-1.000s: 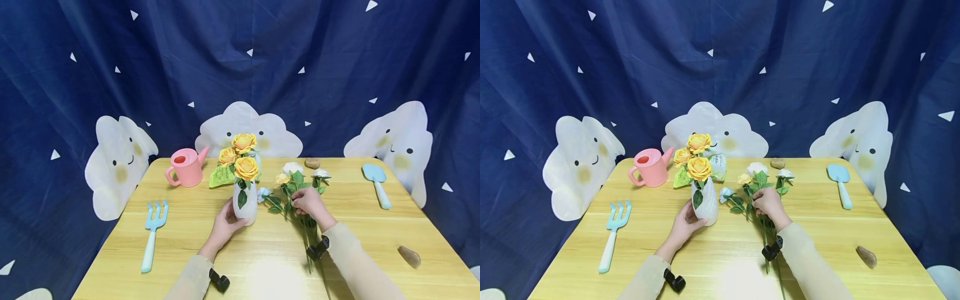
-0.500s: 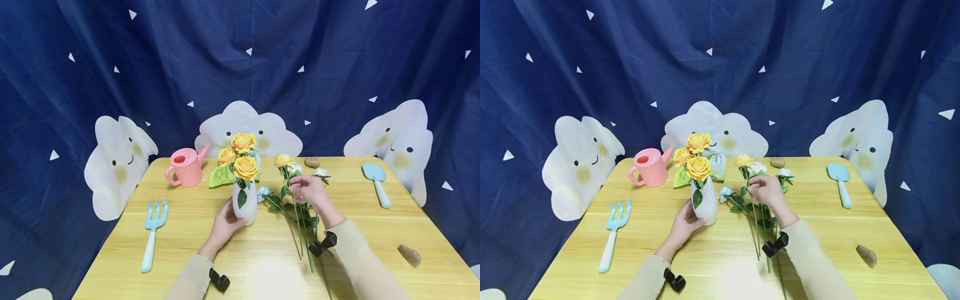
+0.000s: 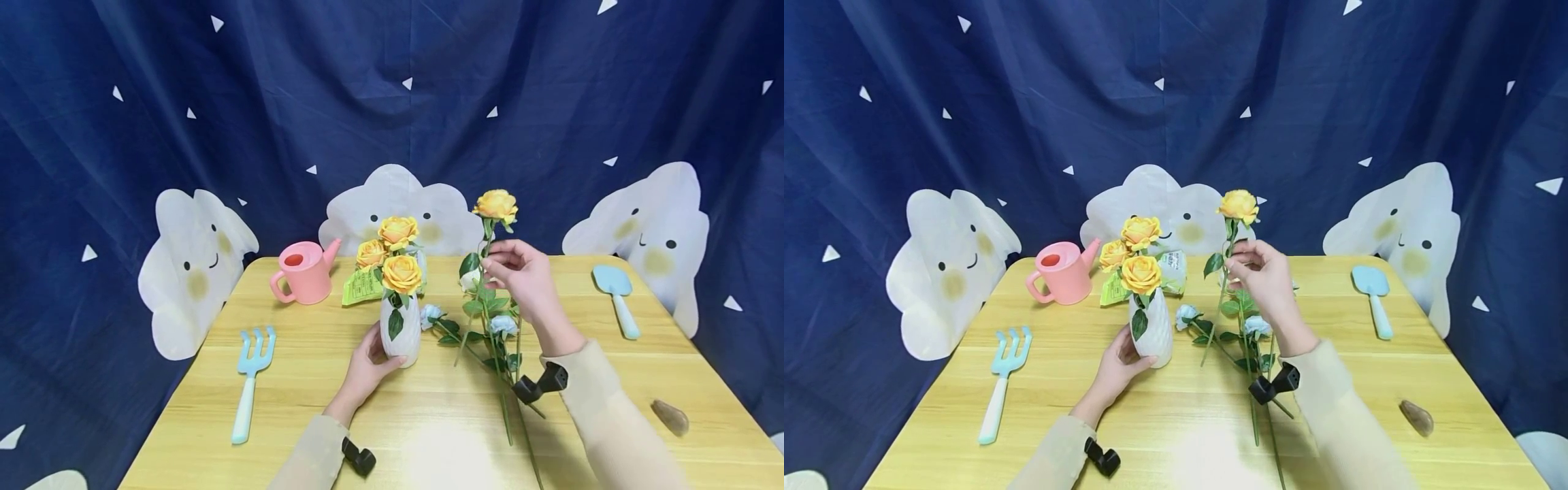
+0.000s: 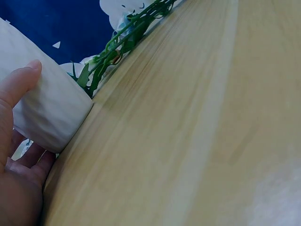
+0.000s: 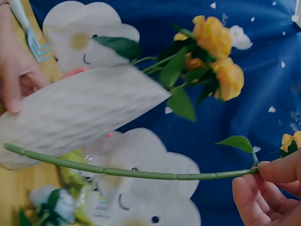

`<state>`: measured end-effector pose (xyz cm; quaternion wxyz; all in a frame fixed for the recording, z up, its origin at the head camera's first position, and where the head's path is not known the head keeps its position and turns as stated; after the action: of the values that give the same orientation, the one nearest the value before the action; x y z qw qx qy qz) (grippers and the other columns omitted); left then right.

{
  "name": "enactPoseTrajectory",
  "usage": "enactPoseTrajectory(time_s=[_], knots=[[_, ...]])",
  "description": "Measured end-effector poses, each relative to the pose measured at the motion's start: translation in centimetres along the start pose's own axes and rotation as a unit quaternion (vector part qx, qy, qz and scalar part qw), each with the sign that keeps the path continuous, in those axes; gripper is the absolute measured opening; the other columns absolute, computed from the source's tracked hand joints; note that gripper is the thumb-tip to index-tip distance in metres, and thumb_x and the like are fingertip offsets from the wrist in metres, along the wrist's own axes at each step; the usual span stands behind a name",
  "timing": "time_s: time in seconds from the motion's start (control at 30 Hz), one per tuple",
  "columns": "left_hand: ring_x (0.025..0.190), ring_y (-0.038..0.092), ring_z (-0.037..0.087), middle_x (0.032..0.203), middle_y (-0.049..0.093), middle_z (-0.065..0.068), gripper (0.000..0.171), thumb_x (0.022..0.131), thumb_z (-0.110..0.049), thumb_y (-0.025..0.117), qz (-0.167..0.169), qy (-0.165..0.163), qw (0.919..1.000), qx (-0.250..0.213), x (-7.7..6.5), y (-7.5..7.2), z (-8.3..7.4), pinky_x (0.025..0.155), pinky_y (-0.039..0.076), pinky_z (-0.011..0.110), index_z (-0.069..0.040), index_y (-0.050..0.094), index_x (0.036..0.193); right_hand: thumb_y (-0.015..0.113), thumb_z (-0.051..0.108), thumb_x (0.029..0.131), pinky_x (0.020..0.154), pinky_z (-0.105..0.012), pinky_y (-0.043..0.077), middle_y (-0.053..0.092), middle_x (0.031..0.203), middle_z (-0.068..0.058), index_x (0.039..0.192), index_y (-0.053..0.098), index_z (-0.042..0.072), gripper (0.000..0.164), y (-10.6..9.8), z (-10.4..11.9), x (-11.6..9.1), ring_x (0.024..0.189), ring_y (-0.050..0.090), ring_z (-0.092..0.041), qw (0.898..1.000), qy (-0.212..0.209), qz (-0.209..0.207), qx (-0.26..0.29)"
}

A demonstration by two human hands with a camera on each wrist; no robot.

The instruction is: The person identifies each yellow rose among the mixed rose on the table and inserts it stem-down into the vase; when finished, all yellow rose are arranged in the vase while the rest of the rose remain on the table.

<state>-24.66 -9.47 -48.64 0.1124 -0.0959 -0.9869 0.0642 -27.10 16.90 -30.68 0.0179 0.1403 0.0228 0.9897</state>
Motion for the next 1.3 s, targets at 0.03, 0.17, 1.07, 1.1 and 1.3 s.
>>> enactPoseTrajectory(time_s=[0.03,0.17,1.07,1.1,1.3], knots=[[0.122,0.046,0.025,0.136,0.048,0.01,0.078,0.076,-0.013,0.078,0.0,0.001,1.0,-0.001,0.0,0.0,0.0,0.098,0.04,0.039,-0.01,0.036,0.142,0.063,-0.008,0.083,0.054,-0.031,0.056,0.064,0.075,-0.002,0.1,0.056,-0.01,0.019,0.1,0.7,0.2,0.059,0.062,-0.013,1.0,-0.014,-0.002,0.012],[0.122,0.046,0.029,0.136,0.047,0.014,0.078,0.077,-0.011,0.077,0.002,0.009,1.0,0.003,-0.2,0.0,-0.6,0.098,0.04,0.042,-0.005,0.034,0.142,0.063,-0.012,0.081,0.052,-0.03,0.055,0.065,0.075,-0.005,0.097,0.06,-0.006,0.017,0.3,2.9,0.8,0.058,0.063,-0.015,0.997,-0.054,-0.012,0.053],[0.122,0.046,0.023,0.136,0.047,0.01,0.078,0.077,-0.012,0.077,0.008,-0.008,0.9999,-0.003,-0.2,0.1,-0.3,0.098,0.04,0.042,-0.011,0.034,0.143,0.066,-0.01,0.08,0.054,-0.028,0.055,0.067,0.082,-0.012,0.096,0.062,-0.003,0.018,4.0,9.6,1.4,0.063,0.064,-0.022,0.973,-0.2,-0.051,0.102],[0.122,0.046,0.023,0.135,0.048,0.01,0.078,0.077,-0.013,0.077,0.007,-0.008,0.9999,-0.004,-0.2,0.0,-0.3,0.098,0.04,0.042,-0.012,0.034,0.143,0.066,-0.01,0.08,0.054,-0.028,0.055,0.067,0.081,-0.011,0.096,0.062,-0.002,0.018,4.2,9.6,1.4,0.063,0.064,-0.021,0.973,-0.202,-0.05,0.095],[0.122,0.046,0.022,0.135,0.048,0.01,0.078,0.078,-0.013,0.076,0.008,-0.008,0.9999,-0.004,-0.2,0.0,-0.3,0.098,0.039,0.041,-0.013,0.034,0.143,0.065,-0.007,0.082,0.054,-0.029,0.055,0.066,0.079,-0.009,0.096,0.061,-0.004,0.015,5.7,8.8,1.3,0.065,0.064,-0.023,0.976,-0.214,-0.038,0.032]])
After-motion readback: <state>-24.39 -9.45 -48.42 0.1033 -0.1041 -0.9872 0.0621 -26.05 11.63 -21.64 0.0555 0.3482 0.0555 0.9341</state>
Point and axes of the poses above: each hand's wrist, its own x-axis towards the middle knuckle, its own y-axis out of the palm, z = x × y, the point moved 7 cm from there along x, towards the middle knuckle
